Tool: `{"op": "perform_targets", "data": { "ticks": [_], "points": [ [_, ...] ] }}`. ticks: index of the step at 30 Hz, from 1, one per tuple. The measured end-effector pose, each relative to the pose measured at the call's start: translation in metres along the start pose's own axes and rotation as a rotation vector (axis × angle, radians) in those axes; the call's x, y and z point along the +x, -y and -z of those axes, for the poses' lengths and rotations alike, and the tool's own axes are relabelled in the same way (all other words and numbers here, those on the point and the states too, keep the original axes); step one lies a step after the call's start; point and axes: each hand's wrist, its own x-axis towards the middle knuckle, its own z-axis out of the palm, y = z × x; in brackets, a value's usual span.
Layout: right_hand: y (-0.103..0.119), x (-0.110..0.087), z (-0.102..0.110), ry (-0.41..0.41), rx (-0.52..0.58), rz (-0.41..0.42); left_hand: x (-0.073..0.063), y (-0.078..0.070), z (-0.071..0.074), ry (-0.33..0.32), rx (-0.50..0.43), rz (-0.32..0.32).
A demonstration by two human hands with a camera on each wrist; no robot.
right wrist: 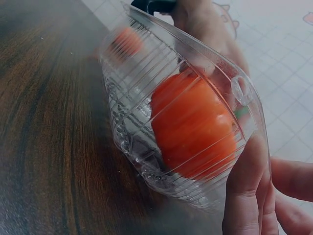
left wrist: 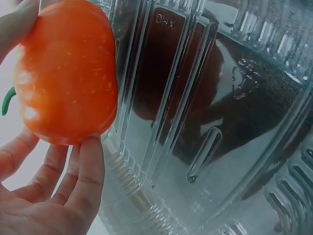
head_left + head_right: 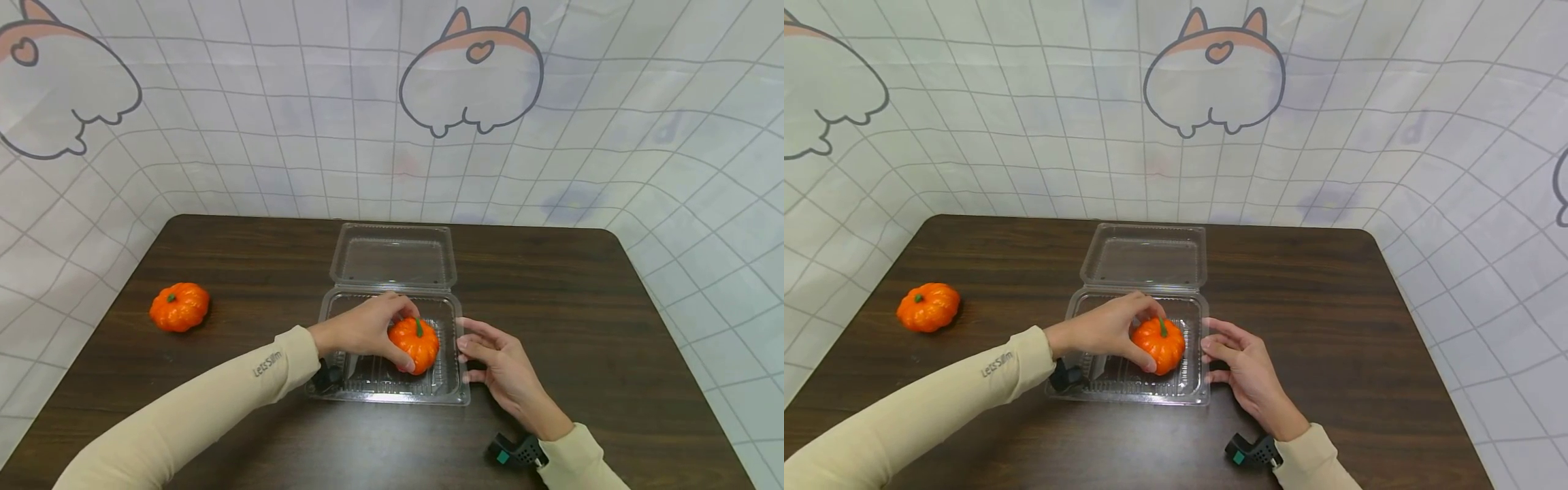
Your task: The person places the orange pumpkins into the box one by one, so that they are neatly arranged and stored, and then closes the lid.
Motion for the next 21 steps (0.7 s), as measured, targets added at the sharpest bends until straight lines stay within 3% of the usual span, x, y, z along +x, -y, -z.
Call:
{"op": "perform_targets", "data": {
  "ticks": [21],
  "points": [
    [0.0006,-0.0005,0.0006,0.005,-0.005,0.001,0.0034,-0.001,-0.0021,-0.011,-0.029,-0.026]
  ]
}}
